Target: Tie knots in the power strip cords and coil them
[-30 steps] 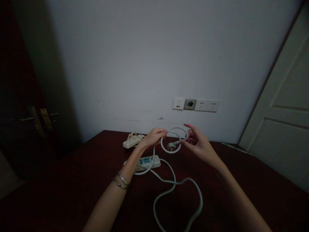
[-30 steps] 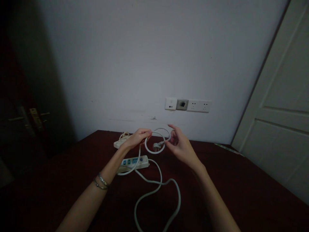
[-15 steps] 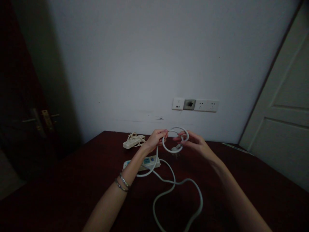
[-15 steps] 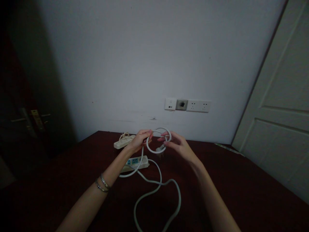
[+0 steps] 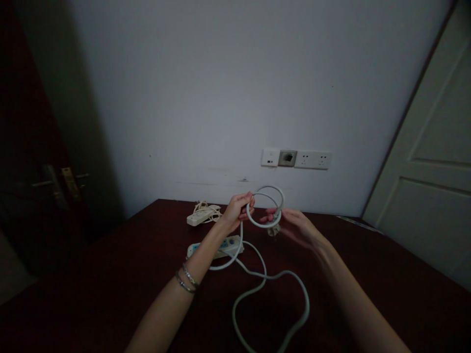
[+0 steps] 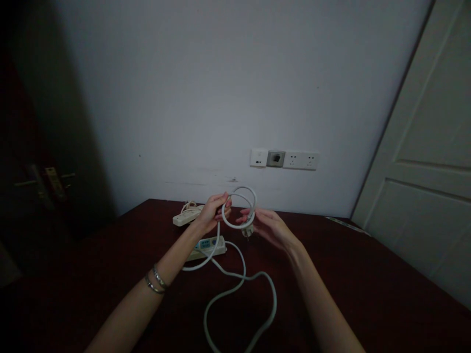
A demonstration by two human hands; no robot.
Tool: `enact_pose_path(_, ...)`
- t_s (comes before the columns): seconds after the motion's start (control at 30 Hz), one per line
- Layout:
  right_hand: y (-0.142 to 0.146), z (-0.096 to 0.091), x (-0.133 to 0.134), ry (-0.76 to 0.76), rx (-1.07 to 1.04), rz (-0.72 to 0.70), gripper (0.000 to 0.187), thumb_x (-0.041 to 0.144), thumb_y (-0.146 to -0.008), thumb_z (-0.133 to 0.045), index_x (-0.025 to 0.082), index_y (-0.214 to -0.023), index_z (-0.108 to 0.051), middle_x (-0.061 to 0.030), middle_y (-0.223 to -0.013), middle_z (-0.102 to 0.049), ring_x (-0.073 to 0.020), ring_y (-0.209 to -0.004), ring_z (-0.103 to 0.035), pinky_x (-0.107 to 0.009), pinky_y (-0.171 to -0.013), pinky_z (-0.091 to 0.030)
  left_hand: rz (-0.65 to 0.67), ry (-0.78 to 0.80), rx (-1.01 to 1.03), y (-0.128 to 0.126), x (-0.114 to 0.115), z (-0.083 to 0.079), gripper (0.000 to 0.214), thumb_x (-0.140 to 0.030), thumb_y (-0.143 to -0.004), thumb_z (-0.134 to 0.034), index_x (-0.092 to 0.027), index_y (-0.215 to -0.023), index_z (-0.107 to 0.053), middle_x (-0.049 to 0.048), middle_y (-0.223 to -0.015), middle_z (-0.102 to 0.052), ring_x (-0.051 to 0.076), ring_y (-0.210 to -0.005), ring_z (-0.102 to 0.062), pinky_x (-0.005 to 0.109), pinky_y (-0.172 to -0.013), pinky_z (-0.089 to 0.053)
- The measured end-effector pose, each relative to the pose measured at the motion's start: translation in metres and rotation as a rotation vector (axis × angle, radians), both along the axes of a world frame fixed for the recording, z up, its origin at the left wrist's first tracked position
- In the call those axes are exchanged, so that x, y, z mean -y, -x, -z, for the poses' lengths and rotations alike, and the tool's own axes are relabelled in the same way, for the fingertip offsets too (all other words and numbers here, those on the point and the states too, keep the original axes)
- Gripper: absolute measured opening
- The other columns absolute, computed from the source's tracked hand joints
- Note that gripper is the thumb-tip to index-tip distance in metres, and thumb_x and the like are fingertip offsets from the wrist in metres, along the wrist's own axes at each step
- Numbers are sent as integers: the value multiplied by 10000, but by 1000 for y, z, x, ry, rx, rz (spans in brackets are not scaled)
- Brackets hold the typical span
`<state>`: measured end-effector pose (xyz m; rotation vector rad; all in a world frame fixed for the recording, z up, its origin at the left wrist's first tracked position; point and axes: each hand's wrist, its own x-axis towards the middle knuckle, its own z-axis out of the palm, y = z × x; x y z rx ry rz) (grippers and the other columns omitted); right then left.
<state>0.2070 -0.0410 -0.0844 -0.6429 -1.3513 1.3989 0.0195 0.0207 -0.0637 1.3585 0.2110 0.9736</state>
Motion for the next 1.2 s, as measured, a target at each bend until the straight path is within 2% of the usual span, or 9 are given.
enact_pose_path(0.2,0,6,1,-9,30,-66,318,365,-625,-761,186,-877,-691,-75,-838,-697,-197,-769,-652,-366,-757,-476,152,112,72,-5,9,-4,366,-390,-849,-505,-140,-593,-426,-95,-422,-234,15,-313,-177,148,-332,-150)
enact_pose_path(0.3,0,7,0,-41,117,-42,304,358,-626,-759,167,-854,-696,-76,-822,-694,-180,-741,-642,-347,-752,-470,166,138,99,-4,12,-7,377,-396,-854,-496,-143,-586,-415,-95,-421,-223,17,-309,-163,149,-325,-150)
enact_pose_path(0.47,-8,8,-7,-166,386,76,283,351,-680,-712,137,-865,-707,-70,-862,-679,-165,-772,-609,-313,-755,-460,180,100,97,-3,19,-12,379,-397,-833,-523,-139,-577,-417,-95,-432,-224,12,-316,-172,151,-334,-147)
enact_pose_path(0.6,-24,10,-14,-266,609,113,300,389,-737,-649,145,-903,-706,-50,-863,-671,-169,-812,-589,-319,-792,-445,120,-9,30,-2,25,-15,356,-392,-806,-553,-134,-591,-434,-94,-444,-254,6,-319,-192,159,-347,-132)
enact_pose_path(0.73,-45,13,-18,-294,693,140,349,420,-763,-609,140,-953,-692,-55,-892,-669,-172,-817,-585,-333,-804,-442,4,-128,-127,-1,27,-17,334,-387,-774,-585,-128,-602,-461,-82,-434,-316,5,-331,-221,166,-355,-99)
enact_pose_path(0.9,-64,11,-14,-235,711,217,347,431,-736,-626,147,-922,-696,-61,-897,-674,-180,-798,-599,-349,-795,-453,-51,-181,-241,-1,22,-15,340,-420,-772,-575,-134,-614,-479,-86,-411,-312,18,-340,-249,178,-369,-136)
enact_pose_path(1.03,-71,3,-2,-90,673,135,375,366,-719,-664,151,-1026,-662,-67,-867,-675,-176,-753,-611,-323,-697,-481,-117,-166,-257,1,8,-8,343,-437,-786,-555,-129,-643,-505,-84,-425,-322,18,-326,-259,183,-368,-142)
enact_pose_path(1.13,-67,-5,8,-40,521,49,524,305,-710,-683,184,-1203,-555,-69,-851,-673,-186,-784,-624,-302,-659,-487,-187,-108,-220,3,-5,-2,352,-456,-789,-543,-132,-653,-513,-86,-427,-316,19,-309,-254,182,-354,-145)
enact_pose_path(1.2,-58,-10,13,-24,346,60,478,317,-734,-658,199,-1186,-559,-72,-827,-673,-195,-784,-636,-326,-667,-500,-223,-59,-185,3,-11,2,354,-459,-793,-536,-132,-660,-517,-86,-429,-317,19,-300,-248,180,-344,-140)
